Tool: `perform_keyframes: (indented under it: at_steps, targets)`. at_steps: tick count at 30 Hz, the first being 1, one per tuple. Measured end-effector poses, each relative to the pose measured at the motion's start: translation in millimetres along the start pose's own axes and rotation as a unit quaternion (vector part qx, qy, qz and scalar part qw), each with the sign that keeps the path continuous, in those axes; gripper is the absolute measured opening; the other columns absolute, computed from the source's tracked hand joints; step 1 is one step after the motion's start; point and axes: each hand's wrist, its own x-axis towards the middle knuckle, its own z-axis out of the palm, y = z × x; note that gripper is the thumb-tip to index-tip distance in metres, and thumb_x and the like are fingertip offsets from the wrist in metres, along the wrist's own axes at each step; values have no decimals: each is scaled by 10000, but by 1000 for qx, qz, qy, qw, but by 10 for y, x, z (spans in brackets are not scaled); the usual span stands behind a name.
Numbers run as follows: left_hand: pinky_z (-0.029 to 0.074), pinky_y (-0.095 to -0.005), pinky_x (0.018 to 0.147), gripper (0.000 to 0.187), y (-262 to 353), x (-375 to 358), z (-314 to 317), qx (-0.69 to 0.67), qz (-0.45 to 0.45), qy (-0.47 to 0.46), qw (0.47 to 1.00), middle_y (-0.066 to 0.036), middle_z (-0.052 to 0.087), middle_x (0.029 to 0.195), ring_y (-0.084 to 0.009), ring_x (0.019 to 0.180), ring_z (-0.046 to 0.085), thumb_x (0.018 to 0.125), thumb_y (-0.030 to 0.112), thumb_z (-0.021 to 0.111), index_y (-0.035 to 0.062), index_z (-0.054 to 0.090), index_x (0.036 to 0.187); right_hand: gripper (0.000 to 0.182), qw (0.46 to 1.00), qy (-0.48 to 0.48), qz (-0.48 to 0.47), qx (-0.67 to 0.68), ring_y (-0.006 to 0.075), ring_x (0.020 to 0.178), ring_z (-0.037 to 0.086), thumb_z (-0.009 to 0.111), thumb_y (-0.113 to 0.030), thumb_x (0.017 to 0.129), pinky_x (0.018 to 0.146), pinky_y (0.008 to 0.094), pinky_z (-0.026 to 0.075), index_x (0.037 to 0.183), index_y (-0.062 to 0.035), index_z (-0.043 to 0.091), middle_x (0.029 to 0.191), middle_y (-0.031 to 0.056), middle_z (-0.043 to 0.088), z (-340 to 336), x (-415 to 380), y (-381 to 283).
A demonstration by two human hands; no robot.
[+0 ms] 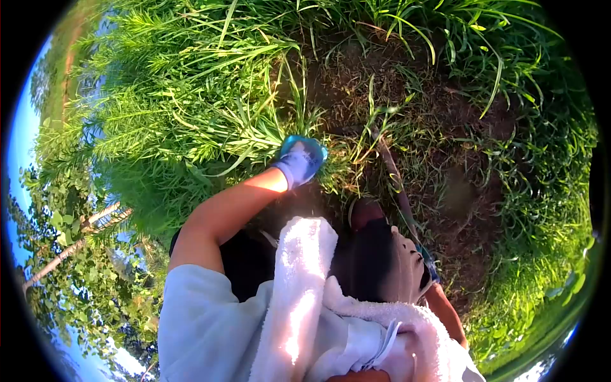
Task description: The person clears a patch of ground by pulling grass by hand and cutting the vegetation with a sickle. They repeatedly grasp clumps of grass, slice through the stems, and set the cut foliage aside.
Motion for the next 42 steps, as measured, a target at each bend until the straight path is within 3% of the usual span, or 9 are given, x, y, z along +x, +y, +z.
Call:
perform_keyframes:
  at_steps: [7, 9, 10, 17, 21, 24, 31, 37, 42]
  targets:
    - [379, -472, 956, 308, -466, 151, -77, 196, 36, 200, 959, -126, 536, 1241, -279, 1167, 509, 805, 104, 522, 174, 630, 1085, 438, 987, 46, -135, 73, 457, 870, 575, 443, -461, 923, 645, 498, 425, 991, -48, 571, 798, 282, 594, -19, 1042, -1041]
    - [359, -480, 1006, 334, -369, 136, -379, 181, -105, 95, 973, -110, 525, 1255, -281, 1216, 477, 825, 171, 516, 174, 589, 1151, 356, 992, 6, -101, -72, 421, 766, 609, 486, -355, 926, 603, 437, 442, 1002, -21, 585, 827, 224, 634, -53, 1219, -1347]
    - [389, -466, 979, 345, -361, 227, -542, 104, -143, -65, 982, -111, 534, 1234, -281, 1164, 519, 815, 139, 498, 185, 584, 1146, 356, 992, 7, -104, -74, 421, 766, 609, 486, -355, 926, 603, 437, 442, 1002, -21, 585, 827, 224, 634, -75, 1237, -1335]
    - [518, -397, 689, 233, -448, 250, -375, 92, -129, 22, 987, -88, 650, 894, -277, 818, 656, 829, 107, 477, 137, 599, 1026, 509, 981, 7, -70, -183, 481, 922, 546, 389, -495, 932, 729, 530, 447, 1010, -25, 568, 910, 295, 598, -72, 1053, -1581]
    - [490, -350, 520, 85, 29, -304, -179, 140, 79, -4, 987, -104, 634, 708, -236, 601, 632, 801, 139, 540, 84, 604, 805, 446, 990, 22, -48, -128, 484, 801, 565, 400, -461, 938, 652, 528, 443, 1019, -45, 538, 802, 277, 598, -228, 313, -440]
    - [509, -388, 580, 164, -34, -717, 912, -226, 179, 74, 955, -118, 625, 679, -268, 600, 624, 779, 107, 543, 70, 588, 625, 435, 993, -38, -1, -114, 484, 751, 568, 401, -460, 939, 621, 523, 440, 1026, -54, 528, 759, 267, 593, -558, 3, -14]
    - [485, -437, 842, 541, -457, -255, -95, 118, -140, 8, 983, -225, 359, 1416, -345, 1046, 591, 862, 182, 465, 61, 349, 1377, 531, 990, 21, -93, -102, 476, 829, 555, 371, -525, 933, 671, 518, 441, 1038, -35, 547, 825, 272, 595, -145, 965, -1316]
    - [490, -456, 852, 289, -605, 55, -369, -32, -240, -86, 966, -138, 644, 1093, -314, 1010, 623, 800, 188, 542, 82, 629, 1054, 524, 974, -34, -115, -190, 491, 876, 552, 384, -520, 929, 701, 537, 433, 1014, -27, 539, 877, 306, 595, -198, 1035, -1268]
    - [491, -408, 763, 309, 77, -745, 343, -98, -30, -211, 972, -210, 645, 917, -325, 858, 634, 689, 293, 631, 56, 644, 887, 417, 977, -57, -7, -204, 495, 730, 556, 419, -441, 942, 588, 530, 422, 914, -44, 542, 757, 281, 588, -701, -110, 62]
